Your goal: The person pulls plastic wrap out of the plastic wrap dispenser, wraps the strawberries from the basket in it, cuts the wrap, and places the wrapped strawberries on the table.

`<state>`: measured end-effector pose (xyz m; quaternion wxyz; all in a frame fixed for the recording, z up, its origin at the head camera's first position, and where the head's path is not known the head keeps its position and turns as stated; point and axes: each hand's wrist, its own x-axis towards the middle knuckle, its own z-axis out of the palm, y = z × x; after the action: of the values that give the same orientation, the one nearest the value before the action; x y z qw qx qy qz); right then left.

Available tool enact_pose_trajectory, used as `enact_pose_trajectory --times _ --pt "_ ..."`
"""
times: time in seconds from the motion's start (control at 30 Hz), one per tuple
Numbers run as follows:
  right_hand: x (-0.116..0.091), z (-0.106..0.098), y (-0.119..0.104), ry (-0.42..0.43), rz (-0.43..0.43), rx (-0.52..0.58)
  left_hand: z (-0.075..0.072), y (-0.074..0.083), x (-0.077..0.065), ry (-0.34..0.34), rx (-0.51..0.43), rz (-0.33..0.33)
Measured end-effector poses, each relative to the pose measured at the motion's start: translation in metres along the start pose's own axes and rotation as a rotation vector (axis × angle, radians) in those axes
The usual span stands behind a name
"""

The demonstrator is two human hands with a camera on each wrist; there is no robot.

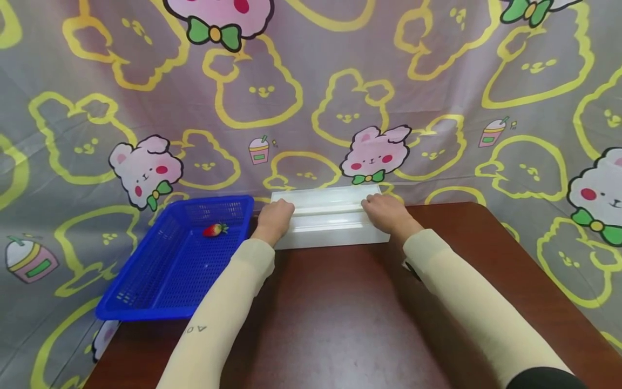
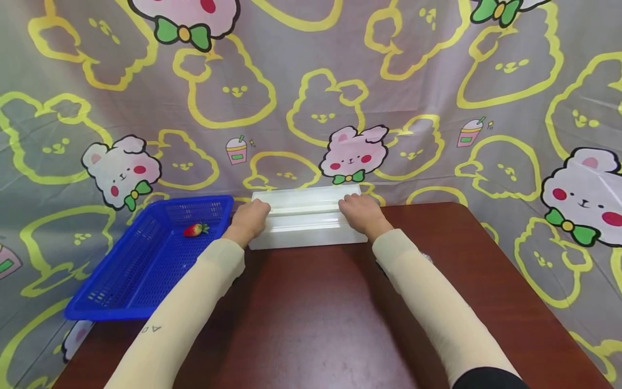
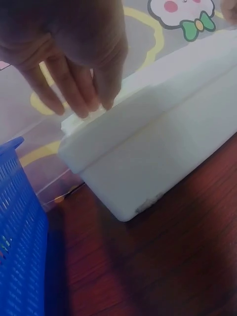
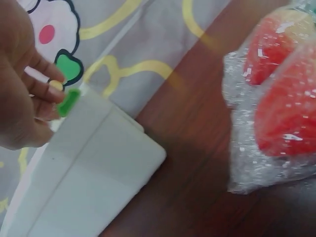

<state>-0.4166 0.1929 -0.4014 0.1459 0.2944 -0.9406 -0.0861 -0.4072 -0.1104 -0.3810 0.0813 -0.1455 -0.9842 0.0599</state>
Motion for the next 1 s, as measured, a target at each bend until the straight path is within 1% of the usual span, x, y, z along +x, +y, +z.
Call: enact_pose_trajectory --times 0.17,0.27,0.37,0.5,0.63,0.8,0.9,1.0 --pt "-0.001 -0.012 -0.004 -0.06 0.017 -0.044 -0.004 0.0 -0.005 -0.028 0.023 -0.036" --pt "-0.001 -0.014 -0.003 -0.069 0.017 -0.065 -0.005 -0.001 -0.008 -0.035 0.027 -0.043" --pt "-0.003 -0.013 0.0 -0.052 0.007 -0.074 -0.006 -0.002 -0.011 -0.028 0.031 -0.029" --pt "-0.007 -0.011 0.003 -0.01 -0.019 -0.054 -0.006 -0.005 -0.016 -0.02 0.052 -0.007" --pt "-0.018 -0.016 0.002 0.02 -0.032 -0.021 -0.007 -0.005 -0.026 0.01 0.077 0.012" --pt "-0.024 -0.028 0.003 0.019 -0.028 -0.003 -0.017 -0.01 -0.036 0.049 0.081 0.01" --pt "-0.029 -0.035 0.003 0.031 -0.036 0.001 -0.024 -0.012 -0.045 0.055 0.068 -0.005" --pt "-0.036 -0.042 0.001 0.044 -0.042 0.01 -0.031 -0.013 -0.055 0.056 0.058 -0.005"
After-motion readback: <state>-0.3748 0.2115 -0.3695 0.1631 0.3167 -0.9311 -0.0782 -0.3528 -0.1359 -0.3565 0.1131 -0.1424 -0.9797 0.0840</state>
